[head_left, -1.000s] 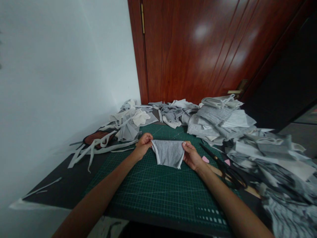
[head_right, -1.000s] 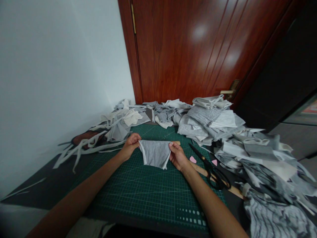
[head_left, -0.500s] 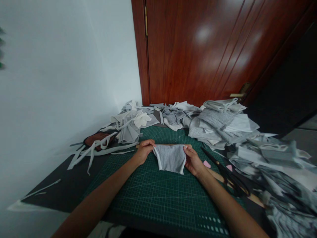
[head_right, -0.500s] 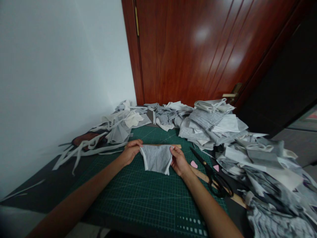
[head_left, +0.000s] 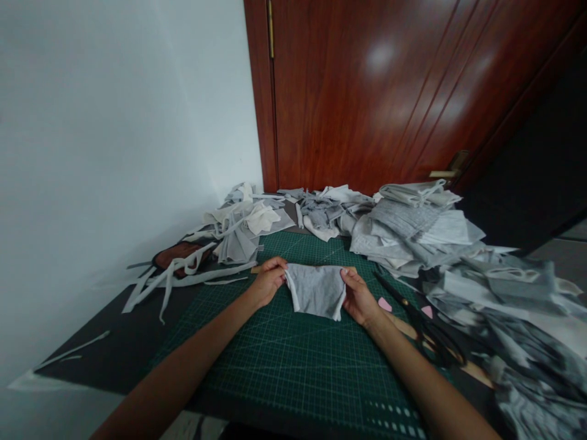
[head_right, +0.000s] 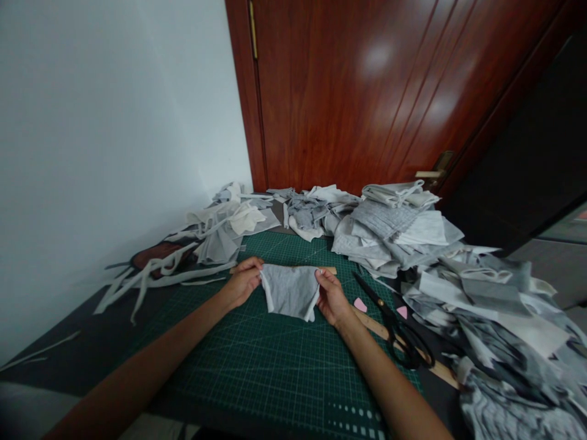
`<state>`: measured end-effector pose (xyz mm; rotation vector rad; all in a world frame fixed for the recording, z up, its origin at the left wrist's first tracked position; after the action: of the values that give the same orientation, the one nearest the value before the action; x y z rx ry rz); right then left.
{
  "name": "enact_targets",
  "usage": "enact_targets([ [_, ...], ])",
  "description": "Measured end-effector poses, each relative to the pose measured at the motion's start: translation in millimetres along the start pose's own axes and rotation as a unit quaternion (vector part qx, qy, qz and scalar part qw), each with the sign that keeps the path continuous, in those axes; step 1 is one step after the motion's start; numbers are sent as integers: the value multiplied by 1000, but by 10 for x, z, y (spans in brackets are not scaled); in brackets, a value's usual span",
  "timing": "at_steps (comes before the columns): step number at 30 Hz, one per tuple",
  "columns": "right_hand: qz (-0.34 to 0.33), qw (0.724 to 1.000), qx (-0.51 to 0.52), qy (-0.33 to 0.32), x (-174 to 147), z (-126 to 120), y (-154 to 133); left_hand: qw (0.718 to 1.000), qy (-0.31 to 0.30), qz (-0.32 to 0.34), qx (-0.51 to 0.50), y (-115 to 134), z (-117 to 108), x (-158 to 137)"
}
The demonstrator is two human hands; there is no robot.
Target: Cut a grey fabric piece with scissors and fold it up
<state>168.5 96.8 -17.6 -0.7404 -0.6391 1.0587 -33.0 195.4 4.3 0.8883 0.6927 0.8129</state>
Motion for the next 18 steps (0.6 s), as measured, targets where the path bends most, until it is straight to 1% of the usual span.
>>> enact_targets([
  [4,-11,1000,-6,11,8,-34,-39,999,-16,-25,-32,-11,10,12],
  [8,-14,1000,-12,9,-10,-24,-40,996,-41,-55,-61,-38,78,-12],
  [12,-35,999,-19,17,-13,-25,-80,990,-68,-87,-92,-111,145,-37],
  [13,-43,999,-22,19,-12,-27,-99,990,-67,-90,-80,-137,151,-42],
  [15,-57,998,-30,17,-14,-23,-138,995,-49,-86,-17,-186,146,-48],
  [18,-74,996,-50,11,-28,-13,-189,994,4,-51,97,-200,99,-47],
])
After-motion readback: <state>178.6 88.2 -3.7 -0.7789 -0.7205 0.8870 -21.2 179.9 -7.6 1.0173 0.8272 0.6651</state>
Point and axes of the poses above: each hand's wrist, its own x-axis towards the middle knuckle, its own z-axis out of the palm, y = z × x, the point moved 9 cm from there along x, towards the middle knuckle, and after that the axes turned 15 degrees about -z, right-handed, at the moved point
